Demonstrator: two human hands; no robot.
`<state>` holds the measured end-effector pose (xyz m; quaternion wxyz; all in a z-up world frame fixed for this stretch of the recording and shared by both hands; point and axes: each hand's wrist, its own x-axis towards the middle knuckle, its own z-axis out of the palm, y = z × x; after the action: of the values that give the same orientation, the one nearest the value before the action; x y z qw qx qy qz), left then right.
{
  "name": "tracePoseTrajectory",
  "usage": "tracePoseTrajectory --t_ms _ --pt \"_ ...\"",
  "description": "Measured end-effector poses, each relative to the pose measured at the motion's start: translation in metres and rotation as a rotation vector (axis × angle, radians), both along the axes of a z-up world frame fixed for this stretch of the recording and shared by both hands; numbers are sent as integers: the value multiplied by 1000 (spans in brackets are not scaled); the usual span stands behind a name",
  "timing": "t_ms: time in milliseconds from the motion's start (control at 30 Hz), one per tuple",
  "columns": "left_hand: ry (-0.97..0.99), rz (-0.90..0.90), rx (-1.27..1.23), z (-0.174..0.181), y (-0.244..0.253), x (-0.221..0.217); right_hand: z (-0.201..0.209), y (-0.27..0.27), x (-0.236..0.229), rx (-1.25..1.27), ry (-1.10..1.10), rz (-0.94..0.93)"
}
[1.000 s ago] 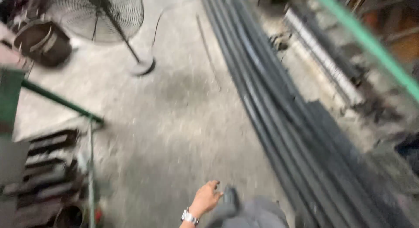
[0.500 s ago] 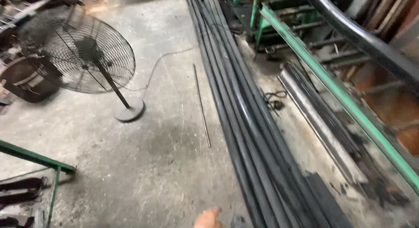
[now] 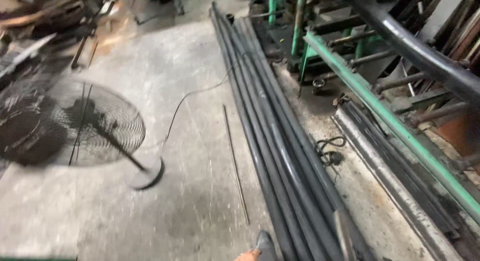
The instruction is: The person carries a cleaver-style knife across the workshop to a metal worktable, then cuts and trims dark rubber sheeting laid on the table, slicing off strips and separating cut pieces by hand. They reposition the rubber sheet and continue cutting along its edge, at one point holding a long cut strip up while trimming it with the knife.
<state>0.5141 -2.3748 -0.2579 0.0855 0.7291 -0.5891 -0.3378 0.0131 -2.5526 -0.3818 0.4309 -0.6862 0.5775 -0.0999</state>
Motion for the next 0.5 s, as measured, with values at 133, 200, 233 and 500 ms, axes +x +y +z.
tracePoseTrajectory --t_ms 133,200,233,500 --pt "-17 -110 69 133 -109 68 2 -6 37 -217 397 -318" --pt "-105 -35 16 206 -155 91 -10 44 57 -280 610 -486" --pt "-114 -101 64 218 -158 105 47 35 89 -209 622 -532" --pt "-92 352 -46 131 -185 187 250 -105 106 69 459 -880"
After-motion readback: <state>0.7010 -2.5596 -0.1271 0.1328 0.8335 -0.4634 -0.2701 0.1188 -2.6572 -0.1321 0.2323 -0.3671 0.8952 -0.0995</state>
